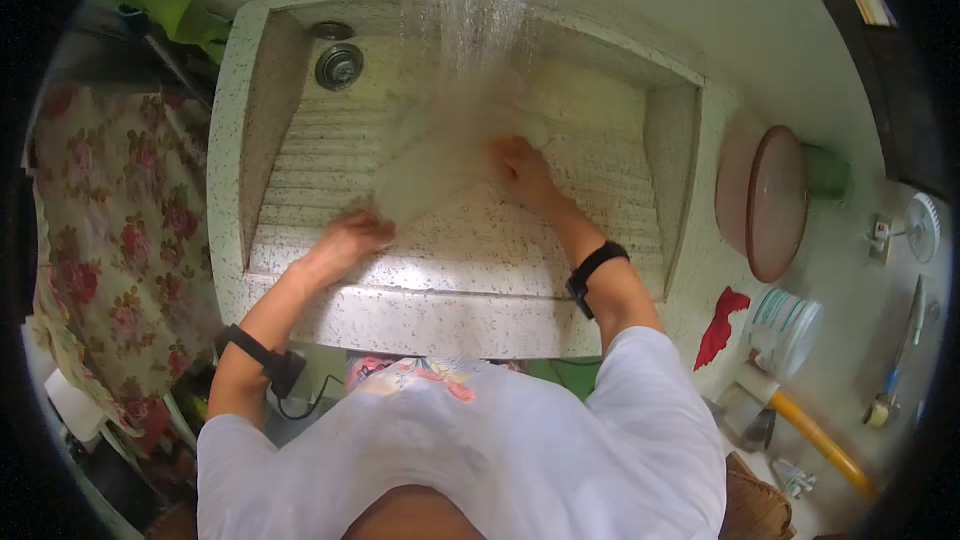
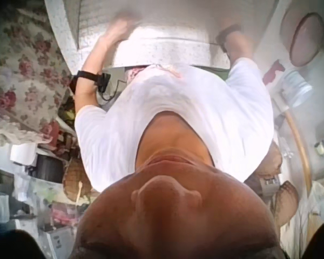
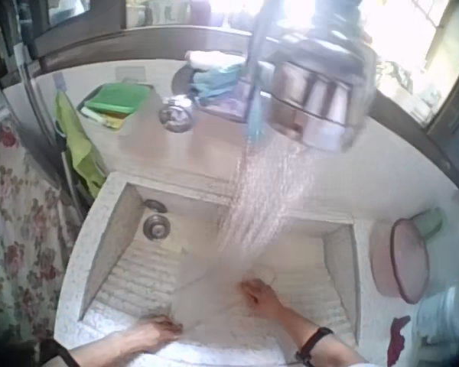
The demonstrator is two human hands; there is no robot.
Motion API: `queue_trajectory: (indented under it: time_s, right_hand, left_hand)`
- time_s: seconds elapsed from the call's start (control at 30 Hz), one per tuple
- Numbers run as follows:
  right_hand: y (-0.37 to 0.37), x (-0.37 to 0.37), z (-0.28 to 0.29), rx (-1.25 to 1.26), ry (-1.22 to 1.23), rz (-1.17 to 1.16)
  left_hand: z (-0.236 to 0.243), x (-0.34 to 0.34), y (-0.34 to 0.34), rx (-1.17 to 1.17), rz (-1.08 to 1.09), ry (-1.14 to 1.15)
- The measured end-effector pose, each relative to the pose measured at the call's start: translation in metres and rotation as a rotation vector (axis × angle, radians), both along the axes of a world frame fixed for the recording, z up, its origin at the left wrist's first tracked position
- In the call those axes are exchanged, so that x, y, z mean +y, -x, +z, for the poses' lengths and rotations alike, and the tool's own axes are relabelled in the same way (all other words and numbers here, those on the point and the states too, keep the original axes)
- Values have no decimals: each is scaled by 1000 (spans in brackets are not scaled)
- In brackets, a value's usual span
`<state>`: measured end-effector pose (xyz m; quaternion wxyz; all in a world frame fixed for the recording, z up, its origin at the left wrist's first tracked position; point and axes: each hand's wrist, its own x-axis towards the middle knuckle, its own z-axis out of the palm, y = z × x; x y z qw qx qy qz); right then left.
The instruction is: The person washes a white cloth under a faucet in a sink and then uses the damp cloth to wipe the leaves of several potted plants on a window sill.
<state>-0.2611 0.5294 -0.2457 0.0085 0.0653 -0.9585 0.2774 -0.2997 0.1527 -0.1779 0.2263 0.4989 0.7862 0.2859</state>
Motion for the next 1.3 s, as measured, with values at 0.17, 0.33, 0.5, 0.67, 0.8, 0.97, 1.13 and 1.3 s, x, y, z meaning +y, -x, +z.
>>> queue_trajectory:
  time_s: [0.17, 0.33, 0.5, 0.67, 0.8, 0.97, 1.13, 1.3]
  right_hand:
    - [5, -120, 45, 148, 213, 251]
    - [17, -107, 17, -477, 624, 157]
    - [62, -28, 39, -633, -26, -301]
    - [16, -149, 55, 122, 34, 403]
    - [41, -86, 9, -130, -222, 165]
    - [70, -43, 24, -448, 430, -329]
    - [22, -136, 29, -194, 43, 293]
    - [66, 25, 4, -197, -488, -79]
  left_hand:
    - [20, -19, -12, 7, 142, -70]
    - [19, -41, -36, 1, 367, -79]
    - [23, -37, -32, 0, 417, -168]
    - [25, -37, -34, 28, 401, -109]
    - [20, -38, -35, 59, 420, -135]
    - [24, -35, -32, 65, 437, -143]
    - [26, -34, -31, 102, 432, -118]
    - [24, -34, -34, 20, 509, -124]
